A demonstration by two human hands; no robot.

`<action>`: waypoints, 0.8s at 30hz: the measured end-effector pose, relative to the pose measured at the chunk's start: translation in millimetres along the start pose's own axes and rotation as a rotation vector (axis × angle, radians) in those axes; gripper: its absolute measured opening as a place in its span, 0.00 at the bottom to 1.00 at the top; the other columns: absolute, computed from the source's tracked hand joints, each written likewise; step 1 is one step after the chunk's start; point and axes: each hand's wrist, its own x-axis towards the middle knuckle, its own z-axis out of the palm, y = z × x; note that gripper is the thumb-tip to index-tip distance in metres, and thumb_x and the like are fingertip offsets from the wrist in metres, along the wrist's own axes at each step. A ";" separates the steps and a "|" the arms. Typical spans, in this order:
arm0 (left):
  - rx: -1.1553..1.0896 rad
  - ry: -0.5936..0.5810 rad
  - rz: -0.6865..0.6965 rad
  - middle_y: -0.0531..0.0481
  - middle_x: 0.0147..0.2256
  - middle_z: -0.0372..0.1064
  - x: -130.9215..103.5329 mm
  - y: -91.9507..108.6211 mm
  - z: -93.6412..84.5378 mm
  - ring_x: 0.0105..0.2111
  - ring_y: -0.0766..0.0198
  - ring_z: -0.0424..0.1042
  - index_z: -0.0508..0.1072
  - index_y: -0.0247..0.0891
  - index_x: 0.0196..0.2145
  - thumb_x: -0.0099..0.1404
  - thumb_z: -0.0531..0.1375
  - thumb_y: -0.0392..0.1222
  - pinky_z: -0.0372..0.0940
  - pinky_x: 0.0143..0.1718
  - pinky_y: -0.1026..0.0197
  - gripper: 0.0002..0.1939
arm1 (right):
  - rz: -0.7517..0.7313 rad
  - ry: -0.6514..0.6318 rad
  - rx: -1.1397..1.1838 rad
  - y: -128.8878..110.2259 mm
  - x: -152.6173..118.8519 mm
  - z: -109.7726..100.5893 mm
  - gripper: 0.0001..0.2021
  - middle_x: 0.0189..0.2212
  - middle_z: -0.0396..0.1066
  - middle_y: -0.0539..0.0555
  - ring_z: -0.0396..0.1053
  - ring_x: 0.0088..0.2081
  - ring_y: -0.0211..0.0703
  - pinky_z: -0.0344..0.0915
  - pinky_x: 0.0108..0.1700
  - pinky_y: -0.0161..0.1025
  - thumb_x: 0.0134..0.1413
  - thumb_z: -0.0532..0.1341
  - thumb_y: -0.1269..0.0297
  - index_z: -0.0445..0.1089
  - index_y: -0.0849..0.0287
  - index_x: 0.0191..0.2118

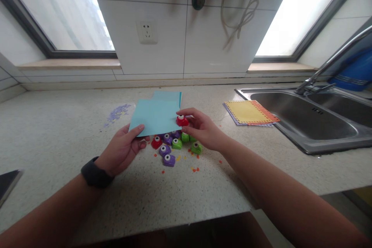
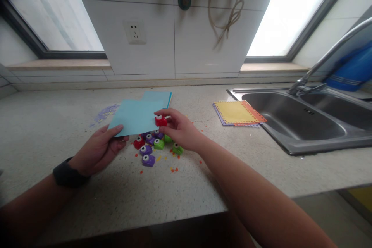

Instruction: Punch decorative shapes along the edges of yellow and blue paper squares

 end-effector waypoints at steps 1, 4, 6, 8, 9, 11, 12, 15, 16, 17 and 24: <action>0.011 0.001 0.008 0.52 0.30 0.73 -0.1 -0.4 -0.4 0.25 0.69 0.72 0.75 0.34 0.38 0.62 0.69 0.35 0.69 0.22 0.69 0.08 | 0.027 0.007 0.022 -0.8 0.3 0.2 0.19 0.40 0.71 0.50 0.72 0.39 0.38 0.71 0.44 0.40 0.58 0.64 0.72 0.67 0.51 0.54; 0.036 -0.001 0.018 0.51 0.32 0.74 -1.0 -1.1 -0.8 0.26 0.68 0.73 0.75 0.34 0.39 0.62 0.69 0.37 0.69 0.21 0.68 0.09 | 0.078 0.049 0.094 -2.0 0.8 0.4 0.18 0.43 0.71 0.49 0.73 0.39 0.36 0.72 0.45 0.39 0.57 0.65 0.73 0.68 0.51 0.52; 0.050 0.002 0.019 0.51 0.32 0.74 -1.4 -1.3 -0.1 0.26 0.68 0.73 0.75 0.35 0.39 0.61 0.70 0.37 0.69 0.21 0.68 0.10 | 0.096 0.085 0.157 -2.1 1.1 1.0 0.18 0.43 0.71 0.49 0.73 0.40 0.35 0.71 0.45 0.37 0.55 0.67 0.73 0.70 0.52 0.51; 0.067 0.008 0.028 0.51 0.31 0.74 -1.6 -1.3 1.1 0.26 0.67 0.73 0.75 0.35 0.39 0.60 0.71 0.38 0.69 0.21 0.68 0.11 | 0.121 0.125 0.253 -2.2 1.9 2.4 0.16 0.42 0.72 0.50 0.73 0.41 0.35 0.71 0.45 0.36 0.54 0.69 0.69 0.72 0.53 0.49; 0.079 0.012 0.035 0.51 0.31 0.74 -1.5 -1.4 1.8 0.26 0.67 0.73 0.75 0.35 0.39 0.59 0.71 0.39 0.69 0.21 0.68 0.12 | 0.138 0.146 0.304 -2.5 2.4 3.4 0.14 0.41 0.72 0.50 0.72 0.41 0.35 0.71 0.45 0.36 0.55 0.69 0.67 0.72 0.54 0.47; 0.104 0.020 0.051 0.52 0.32 0.74 -1.2 -1.8 3.1 0.26 0.67 0.73 0.75 0.36 0.38 0.58 0.72 0.40 0.69 0.21 0.68 0.12 | 0.173 0.190 0.377 -3.6 3.5 5.5 0.10 0.37 0.72 0.49 0.72 0.39 0.36 0.71 0.44 0.37 0.56 0.69 0.62 0.73 0.55 0.43; 0.117 0.025 0.061 0.52 0.32 0.74 -1.0 -2.2 3.6 0.26 0.67 0.73 0.76 0.36 0.38 0.58 0.72 0.41 0.69 0.21 0.68 0.12 | 0.189 0.207 0.391 -4.4 4.0 6.4 0.09 0.35 0.72 0.49 0.71 0.38 0.36 0.71 0.43 0.38 0.56 0.69 0.60 0.73 0.55 0.41; 0.148 0.037 0.088 0.52 0.31 0.75 -0.2 -3.4 3.9 0.26 0.65 0.74 0.76 0.38 0.38 0.58 0.72 0.42 0.70 0.21 0.67 0.12 | 0.210 0.228 0.385 -7.3 4.7 7.8 0.08 0.33 0.72 0.49 0.71 0.36 0.37 0.70 0.41 0.38 0.54 0.70 0.61 0.73 0.56 0.37; 0.151 0.038 0.097 0.52 0.31 0.75 0.0 -3.7 3.7 0.26 0.65 0.75 0.76 0.38 0.38 0.58 0.71 0.42 0.71 0.21 0.67 0.12 | 0.212 0.230 0.386 -8.1 4.6 7.7 0.09 0.34 0.72 0.49 0.71 0.37 0.37 0.70 0.41 0.37 0.53 0.71 0.62 0.73 0.56 0.38; 0.149 0.034 0.104 0.53 0.30 0.75 0.2 -3.7 3.3 0.27 0.64 0.76 0.76 0.38 0.39 0.58 0.71 0.41 0.71 0.22 0.67 0.12 | 0.214 0.234 0.389 -8.7 4.4 7.4 0.10 0.35 0.72 0.49 0.71 0.37 0.37 0.70 0.41 0.37 0.52 0.72 0.63 0.73 0.56 0.39; 0.125 0.024 0.131 0.51 0.34 0.79 0.2 -1.0 0.8 0.27 0.65 0.78 0.76 0.36 0.42 0.58 0.72 0.38 0.75 0.26 0.67 0.15 | 0.291 0.193 0.342 -3.8 3.0 2.8 0.15 0.38 0.76 0.53 0.73 0.37 0.37 0.71 0.46 0.39 0.48 0.74 0.66 0.75 0.59 0.43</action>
